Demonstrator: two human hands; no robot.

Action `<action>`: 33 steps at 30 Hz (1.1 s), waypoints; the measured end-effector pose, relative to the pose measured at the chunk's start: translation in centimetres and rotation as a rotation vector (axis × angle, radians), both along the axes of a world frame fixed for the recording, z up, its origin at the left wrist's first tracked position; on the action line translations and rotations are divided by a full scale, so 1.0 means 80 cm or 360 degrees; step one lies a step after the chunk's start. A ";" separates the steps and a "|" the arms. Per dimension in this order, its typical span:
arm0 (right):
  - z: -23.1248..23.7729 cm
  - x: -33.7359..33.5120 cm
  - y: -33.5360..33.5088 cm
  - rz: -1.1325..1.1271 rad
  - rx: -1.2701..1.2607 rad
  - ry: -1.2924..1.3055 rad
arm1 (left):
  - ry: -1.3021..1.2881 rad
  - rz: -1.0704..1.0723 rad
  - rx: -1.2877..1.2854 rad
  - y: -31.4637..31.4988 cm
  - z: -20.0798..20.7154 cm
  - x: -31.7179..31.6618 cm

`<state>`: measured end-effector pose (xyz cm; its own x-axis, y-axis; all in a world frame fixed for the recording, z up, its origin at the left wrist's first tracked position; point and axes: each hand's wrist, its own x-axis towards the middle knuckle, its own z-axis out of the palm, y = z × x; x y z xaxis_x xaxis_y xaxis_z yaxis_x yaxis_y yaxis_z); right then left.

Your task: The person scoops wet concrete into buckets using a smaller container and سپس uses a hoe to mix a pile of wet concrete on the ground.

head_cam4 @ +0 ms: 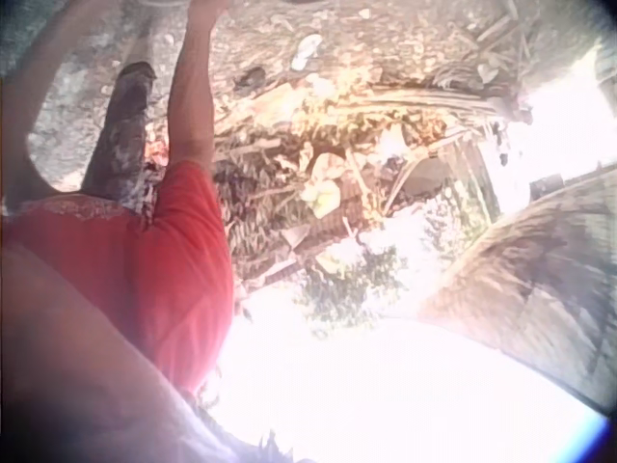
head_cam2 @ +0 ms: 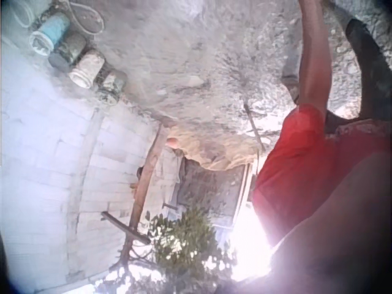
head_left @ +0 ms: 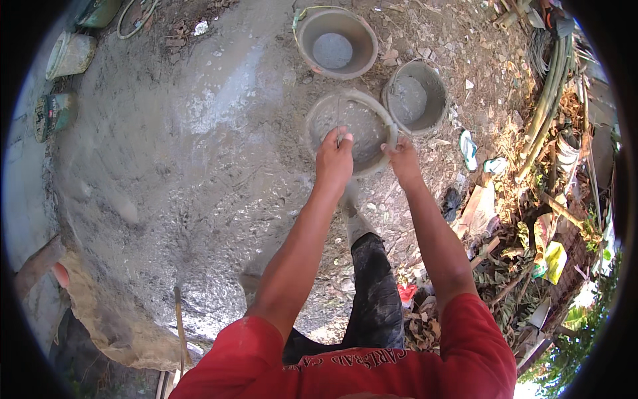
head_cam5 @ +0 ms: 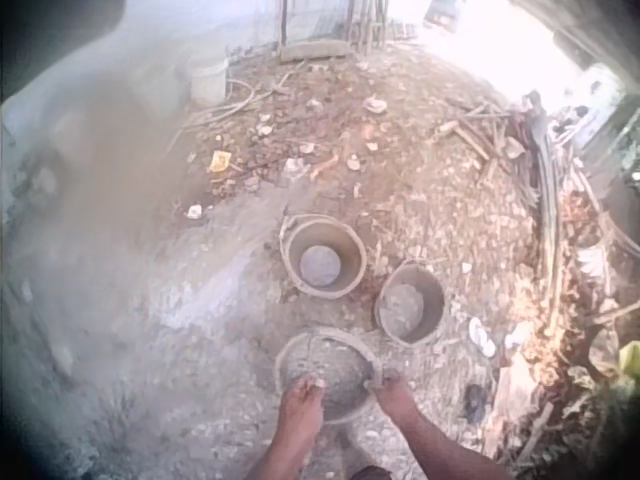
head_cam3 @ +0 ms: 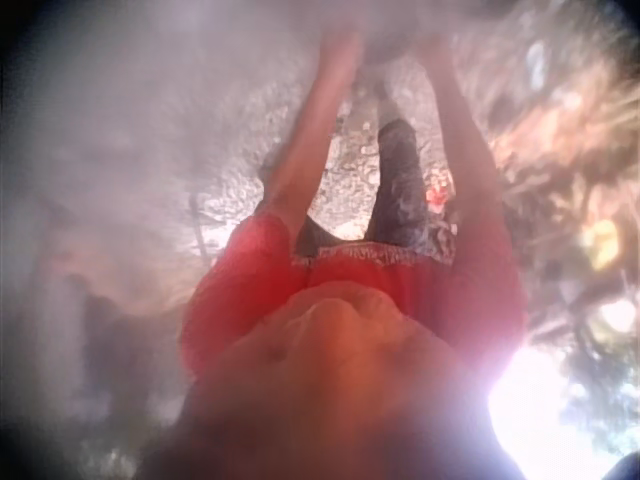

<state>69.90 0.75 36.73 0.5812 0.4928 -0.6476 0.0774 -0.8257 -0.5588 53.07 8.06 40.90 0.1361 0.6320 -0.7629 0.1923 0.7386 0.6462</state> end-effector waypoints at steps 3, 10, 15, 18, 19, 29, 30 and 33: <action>-0.034 0.090 0.062 -0.0209 0.0604 -0.0102 | -0.0022 -0.0115 0.0371 0.076 -0.027 0.086; -0.074 0.135 0.238 0.0462 0.0259 -0.0805 | -0.0299 0.0166 0.0417 0.230 -0.203 0.176; -0.251 0.129 0.260 0.0813 0.0488 -0.0973 | -0.0312 0.0441 0.0301 0.234 -0.433 0.149; -0.309 0.099 0.285 0.1050 0.0853 -0.1054 | -0.0399 0.0518 0.0586 0.238 -0.496 0.118; -0.318 0.084 0.279 0.1157 0.0880 -0.1022 | -0.0435 0.0659 0.0449 0.231 -0.498 0.110; -0.157 -0.107 0.182 0.1599 0.0964 -0.0914 | -0.0744 0.0856 0.0497 0.119 -0.381 -0.033; -0.138 -0.118 0.155 0.1494 0.0897 -0.0796 | -0.0846 0.0846 0.0581 0.085 -0.314 -0.056; -0.152 -0.153 0.050 0.0909 0.0586 -0.0373 | -0.0785 0.0532 0.0574 -0.079 -0.308 -0.107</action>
<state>57.69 4.74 24.59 0.2711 0.9238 -0.2703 0.5931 -0.3815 -0.7090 44.52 1.76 16.25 0.1671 0.9027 -0.3965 -0.3872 0.4300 0.8156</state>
